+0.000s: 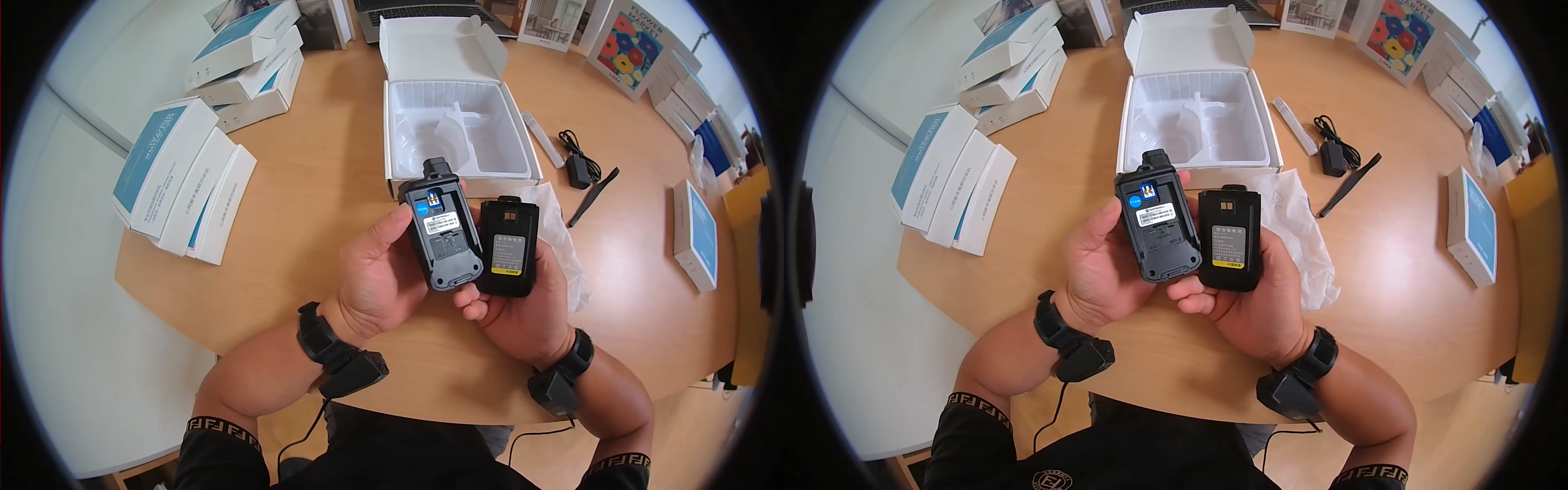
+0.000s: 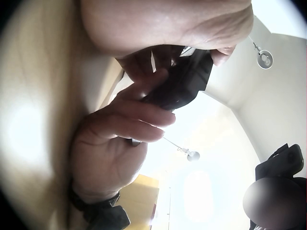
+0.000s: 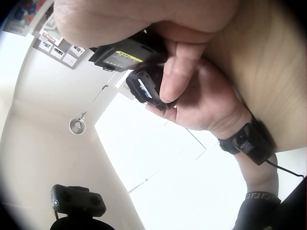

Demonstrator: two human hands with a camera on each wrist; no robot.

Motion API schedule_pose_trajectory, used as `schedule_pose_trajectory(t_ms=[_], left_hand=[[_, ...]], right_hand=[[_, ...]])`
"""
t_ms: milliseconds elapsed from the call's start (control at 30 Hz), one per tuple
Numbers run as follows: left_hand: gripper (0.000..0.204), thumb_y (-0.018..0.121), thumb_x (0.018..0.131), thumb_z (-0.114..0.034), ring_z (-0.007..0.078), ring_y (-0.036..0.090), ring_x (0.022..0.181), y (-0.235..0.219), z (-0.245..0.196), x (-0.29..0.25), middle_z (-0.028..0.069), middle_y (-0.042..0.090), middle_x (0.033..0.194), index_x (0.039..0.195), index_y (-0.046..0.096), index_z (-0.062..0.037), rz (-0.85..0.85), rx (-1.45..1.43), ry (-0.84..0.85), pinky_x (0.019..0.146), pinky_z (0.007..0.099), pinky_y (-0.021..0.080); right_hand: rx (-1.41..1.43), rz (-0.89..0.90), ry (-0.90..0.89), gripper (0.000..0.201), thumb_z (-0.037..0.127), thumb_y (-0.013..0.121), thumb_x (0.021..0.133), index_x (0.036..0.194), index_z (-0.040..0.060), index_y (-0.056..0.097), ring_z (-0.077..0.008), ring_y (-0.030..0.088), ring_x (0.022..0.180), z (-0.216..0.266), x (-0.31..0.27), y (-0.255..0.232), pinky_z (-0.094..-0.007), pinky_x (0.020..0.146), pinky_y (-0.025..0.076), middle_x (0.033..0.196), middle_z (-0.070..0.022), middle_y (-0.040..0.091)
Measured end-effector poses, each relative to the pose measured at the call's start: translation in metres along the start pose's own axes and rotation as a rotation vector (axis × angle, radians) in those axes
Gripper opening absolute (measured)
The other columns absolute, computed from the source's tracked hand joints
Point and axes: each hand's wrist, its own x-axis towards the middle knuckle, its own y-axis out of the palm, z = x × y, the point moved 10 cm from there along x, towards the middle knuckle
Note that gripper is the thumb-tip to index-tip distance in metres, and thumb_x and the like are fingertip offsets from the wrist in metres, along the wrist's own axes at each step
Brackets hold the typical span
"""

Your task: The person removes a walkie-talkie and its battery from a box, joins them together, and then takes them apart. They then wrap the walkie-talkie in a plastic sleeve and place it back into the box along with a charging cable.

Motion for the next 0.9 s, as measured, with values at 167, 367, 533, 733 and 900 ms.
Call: schedule_pose_trajectory(t_ms=[167, 367, 533, 733, 900], left_hand=[[0.081, 0.063, 0.091, -0.05, 0.0278, 0.06, 0.115, -0.0001, 0.0013, -0.0011, 0.015, 0.061, 0.128, 0.15, 0.037, -0.0013, -0.005, 0.008, -0.015, 0.101, 0.0438, 0.047], [0.081, 0.063, 0.091, -0.047, 0.0292, 0.058, 0.118, -0.0046, 0.0053, -0.0021, 0.0156, 0.058, 0.131, 0.153, 0.032, -0.0029, 0.03, 0.019, -0.047, 0.104, 0.0455, 0.044], [0.08, 0.063, 0.092, -0.046, 0.0296, 0.058, 0.119, -0.0064, 0.0058, -0.002, 0.0153, 0.058, 0.132, 0.153, 0.032, -0.0025, 0.016, 0.015, -0.042, 0.104, 0.0454, 0.044], [0.082, 0.063, 0.092, -0.047, 0.0295, 0.057, 0.119, -0.0066, 0.0059, -0.0023, 0.0156, 0.057, 0.134, 0.153, 0.032, -0.0029, 0.005, 0.027, -0.044, 0.104, 0.0453, 0.044], [0.083, 0.065, 0.09, -0.049, 0.0308, 0.058, 0.115, -0.0037, 0.007, -0.0032, 0.0163, 0.055, 0.136, 0.153, 0.033, -0.0056, 0.066, 0.032, -0.092, 0.096, 0.0453, 0.048]], right_hand=[[-0.023, -0.026, -0.007, 0.064, 0.045, 0.021, 0.105, 0.148, 0.0023, 0.039, -0.0301, 0.072, 0.088, 0.0004, -0.0004, 0.0004, -0.0353, 0.076, 0.062, 0.117, -0.0194, 0.066], [-0.167, -0.107, -0.132, 0.064, 0.05, 0.019, 0.108, 0.144, 0.0022, 0.041, -0.0267, 0.072, 0.087, 0.002, -0.0062, -0.0062, -0.0352, 0.077, 0.061, 0.115, -0.0172, 0.067], [-0.181, -0.109, -0.157, 0.069, 0.054, 0.017, 0.107, 0.143, 0.0018, 0.042, -0.0259, 0.071, 0.088, 0.0029, -0.0068, -0.0041, -0.0351, 0.079, 0.061, 0.115, -0.0171, 0.067], [-0.156, -0.086, -0.157, 0.069, 0.054, 0.018, 0.107, 0.142, 0.0016, 0.044, -0.0263, 0.071, 0.089, 0.0029, -0.0074, -0.0013, -0.0354, 0.079, 0.06, 0.115, -0.0175, 0.067], [-0.172, -0.088, -0.177, 0.061, 0.047, 0.022, 0.107, 0.142, 0.0017, 0.044, -0.0259, 0.069, 0.089, 0.0045, -0.0082, -0.0044, -0.0347, 0.075, 0.058, 0.114, -0.0162, 0.066]])
